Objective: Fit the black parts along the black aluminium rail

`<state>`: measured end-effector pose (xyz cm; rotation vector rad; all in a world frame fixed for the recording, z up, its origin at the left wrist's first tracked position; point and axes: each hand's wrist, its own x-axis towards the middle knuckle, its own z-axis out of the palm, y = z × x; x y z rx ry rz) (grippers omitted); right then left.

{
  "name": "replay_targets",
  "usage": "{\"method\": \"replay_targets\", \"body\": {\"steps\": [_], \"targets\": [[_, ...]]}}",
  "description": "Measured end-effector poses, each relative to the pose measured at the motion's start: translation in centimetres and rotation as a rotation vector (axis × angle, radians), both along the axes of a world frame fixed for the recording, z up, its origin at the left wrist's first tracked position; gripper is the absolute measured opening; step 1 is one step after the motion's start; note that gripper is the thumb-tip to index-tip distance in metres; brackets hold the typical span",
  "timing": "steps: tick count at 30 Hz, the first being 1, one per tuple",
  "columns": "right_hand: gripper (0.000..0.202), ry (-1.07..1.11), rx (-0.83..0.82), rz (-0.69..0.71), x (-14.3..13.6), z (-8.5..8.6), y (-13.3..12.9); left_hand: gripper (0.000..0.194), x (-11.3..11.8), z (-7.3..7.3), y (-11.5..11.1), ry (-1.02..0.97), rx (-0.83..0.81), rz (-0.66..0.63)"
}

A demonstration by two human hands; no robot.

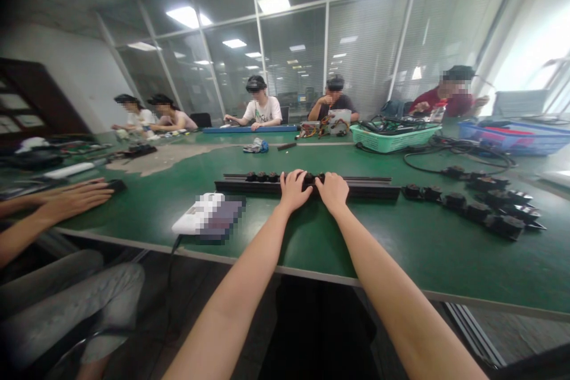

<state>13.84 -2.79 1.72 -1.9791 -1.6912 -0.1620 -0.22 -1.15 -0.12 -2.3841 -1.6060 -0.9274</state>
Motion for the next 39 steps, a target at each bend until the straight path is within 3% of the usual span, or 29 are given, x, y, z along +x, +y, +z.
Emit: {"method": "replay_targets", "body": {"steps": [9, 39], "targets": [[0.047, 0.061, -0.071, -0.053, 0.2, 0.3, -0.6, 0.052, -0.1, -0.1, -0.1, -0.006, -0.01, -0.008], [0.048, 0.067, -0.06, -0.102, 1.0, 0.7, -1.0, 0.051, 0.0, 0.1, 0.5, 0.016, -0.005, -0.006]]}}
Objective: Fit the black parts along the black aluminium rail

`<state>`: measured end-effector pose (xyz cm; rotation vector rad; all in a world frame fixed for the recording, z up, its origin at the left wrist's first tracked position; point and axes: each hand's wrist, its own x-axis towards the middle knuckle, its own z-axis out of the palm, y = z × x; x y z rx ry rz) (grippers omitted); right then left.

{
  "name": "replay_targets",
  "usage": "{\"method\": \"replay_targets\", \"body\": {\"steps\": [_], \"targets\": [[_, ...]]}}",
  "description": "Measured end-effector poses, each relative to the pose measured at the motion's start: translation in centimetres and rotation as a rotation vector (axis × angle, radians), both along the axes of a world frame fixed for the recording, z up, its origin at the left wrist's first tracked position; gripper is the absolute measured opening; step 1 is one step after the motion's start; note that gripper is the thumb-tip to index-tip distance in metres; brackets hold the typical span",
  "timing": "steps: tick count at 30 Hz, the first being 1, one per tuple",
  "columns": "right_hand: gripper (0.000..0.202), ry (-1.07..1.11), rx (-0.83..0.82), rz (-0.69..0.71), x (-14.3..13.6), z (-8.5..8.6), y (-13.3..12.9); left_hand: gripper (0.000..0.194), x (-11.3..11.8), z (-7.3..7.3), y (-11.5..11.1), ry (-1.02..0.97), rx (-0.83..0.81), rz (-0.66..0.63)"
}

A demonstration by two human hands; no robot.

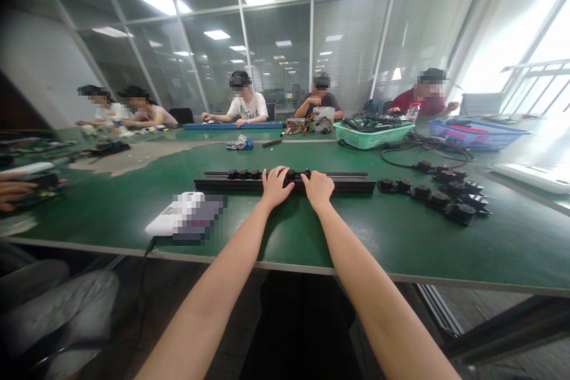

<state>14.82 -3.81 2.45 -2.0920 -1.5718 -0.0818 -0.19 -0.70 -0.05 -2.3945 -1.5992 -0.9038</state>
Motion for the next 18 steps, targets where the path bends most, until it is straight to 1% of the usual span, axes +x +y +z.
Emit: {"method": "replay_targets", "body": {"steps": [6, 12, 18], "targets": [[0.05, -0.011, -0.004, 0.014, 0.06, -0.05, 0.08, 0.053, 0.0, 0.03, 0.11, -0.024, 0.001, -0.014], [0.048, -0.019, 0.007, -0.045, 0.19, -0.14, 0.19, 0.053, 0.03, -0.05, 0.22, -0.034, 0.007, -0.014], [0.046, -0.004, -0.005, -0.043, 0.46, -0.05, 0.18, 0.052, 0.04, 0.01, 0.19, -0.02, 0.002, -0.001]]}}
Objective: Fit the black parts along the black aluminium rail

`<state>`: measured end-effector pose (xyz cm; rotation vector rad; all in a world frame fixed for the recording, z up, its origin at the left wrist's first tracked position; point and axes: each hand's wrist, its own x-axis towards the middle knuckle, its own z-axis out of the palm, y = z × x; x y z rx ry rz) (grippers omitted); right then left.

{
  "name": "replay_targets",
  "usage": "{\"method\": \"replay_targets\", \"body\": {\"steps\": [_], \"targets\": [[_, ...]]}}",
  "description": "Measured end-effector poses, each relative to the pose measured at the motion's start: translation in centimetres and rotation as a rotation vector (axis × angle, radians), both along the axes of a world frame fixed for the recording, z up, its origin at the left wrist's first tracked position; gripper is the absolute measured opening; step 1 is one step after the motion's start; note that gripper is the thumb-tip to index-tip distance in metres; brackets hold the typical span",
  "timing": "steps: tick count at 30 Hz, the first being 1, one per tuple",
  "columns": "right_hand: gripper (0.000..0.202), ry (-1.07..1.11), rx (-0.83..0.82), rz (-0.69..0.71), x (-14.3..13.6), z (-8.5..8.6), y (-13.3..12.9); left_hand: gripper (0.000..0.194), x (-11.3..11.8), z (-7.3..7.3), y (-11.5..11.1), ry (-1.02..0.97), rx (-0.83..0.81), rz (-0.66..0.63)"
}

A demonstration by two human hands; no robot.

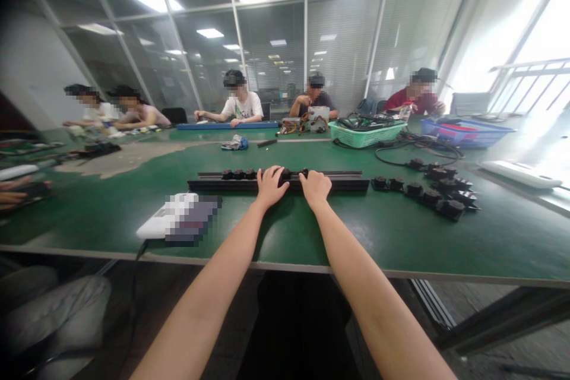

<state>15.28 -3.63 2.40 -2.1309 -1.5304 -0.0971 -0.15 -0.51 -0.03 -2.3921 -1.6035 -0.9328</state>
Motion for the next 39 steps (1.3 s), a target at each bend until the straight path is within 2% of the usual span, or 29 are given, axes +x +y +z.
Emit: {"method": "replay_targets", "body": {"steps": [13, 29, 39], "targets": [[0.043, 0.033, -0.004, -0.011, -0.1, 0.2, -0.1, 0.051, 0.0, 0.1, -0.1, 0.008, 0.002, -0.004], [0.041, -0.03, 0.011, -0.008, 0.1, 0.4, -0.4, 0.053, 0.0, 0.0, 0.1, -0.015, 0.005, -0.02], [0.042, -0.015, -0.023, -0.009, 1.0, 0.9, -0.5, 0.053, 0.0, 0.2, -0.1, -0.012, -0.006, -0.011]]}}
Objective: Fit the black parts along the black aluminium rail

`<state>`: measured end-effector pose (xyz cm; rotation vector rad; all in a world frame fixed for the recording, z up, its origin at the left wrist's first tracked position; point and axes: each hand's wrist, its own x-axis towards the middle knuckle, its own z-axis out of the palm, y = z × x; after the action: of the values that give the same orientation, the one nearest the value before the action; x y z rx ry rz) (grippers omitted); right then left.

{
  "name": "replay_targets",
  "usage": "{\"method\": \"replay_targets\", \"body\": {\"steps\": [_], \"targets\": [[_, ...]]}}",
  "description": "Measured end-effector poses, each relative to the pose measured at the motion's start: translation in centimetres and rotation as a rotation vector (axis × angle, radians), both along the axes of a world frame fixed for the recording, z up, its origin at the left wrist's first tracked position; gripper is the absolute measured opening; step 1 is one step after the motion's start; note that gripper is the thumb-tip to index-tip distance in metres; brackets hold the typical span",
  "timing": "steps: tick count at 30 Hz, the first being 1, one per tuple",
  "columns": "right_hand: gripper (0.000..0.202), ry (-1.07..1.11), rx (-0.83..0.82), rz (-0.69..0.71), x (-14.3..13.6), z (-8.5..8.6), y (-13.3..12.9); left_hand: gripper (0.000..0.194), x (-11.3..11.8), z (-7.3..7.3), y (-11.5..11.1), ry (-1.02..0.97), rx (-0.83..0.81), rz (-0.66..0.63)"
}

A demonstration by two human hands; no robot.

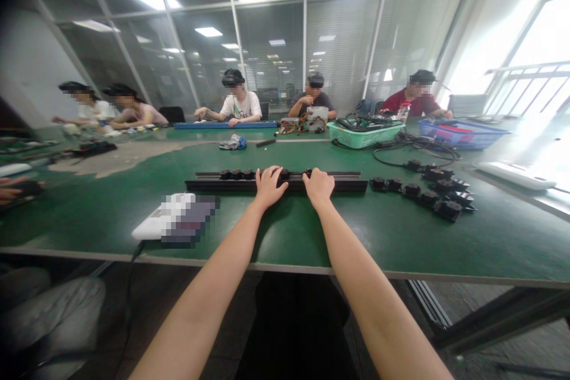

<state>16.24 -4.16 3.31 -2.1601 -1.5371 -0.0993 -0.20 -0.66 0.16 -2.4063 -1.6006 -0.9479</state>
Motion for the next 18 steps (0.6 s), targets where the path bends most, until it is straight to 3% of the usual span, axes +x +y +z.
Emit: {"method": "replay_targets", "body": {"steps": [18], "targets": [[0.04, 0.025, 0.01, 0.0, 0.7, -0.19, 0.49, 0.052, 0.06, -0.1, 0.19, 0.009, 0.005, 0.004]]}}
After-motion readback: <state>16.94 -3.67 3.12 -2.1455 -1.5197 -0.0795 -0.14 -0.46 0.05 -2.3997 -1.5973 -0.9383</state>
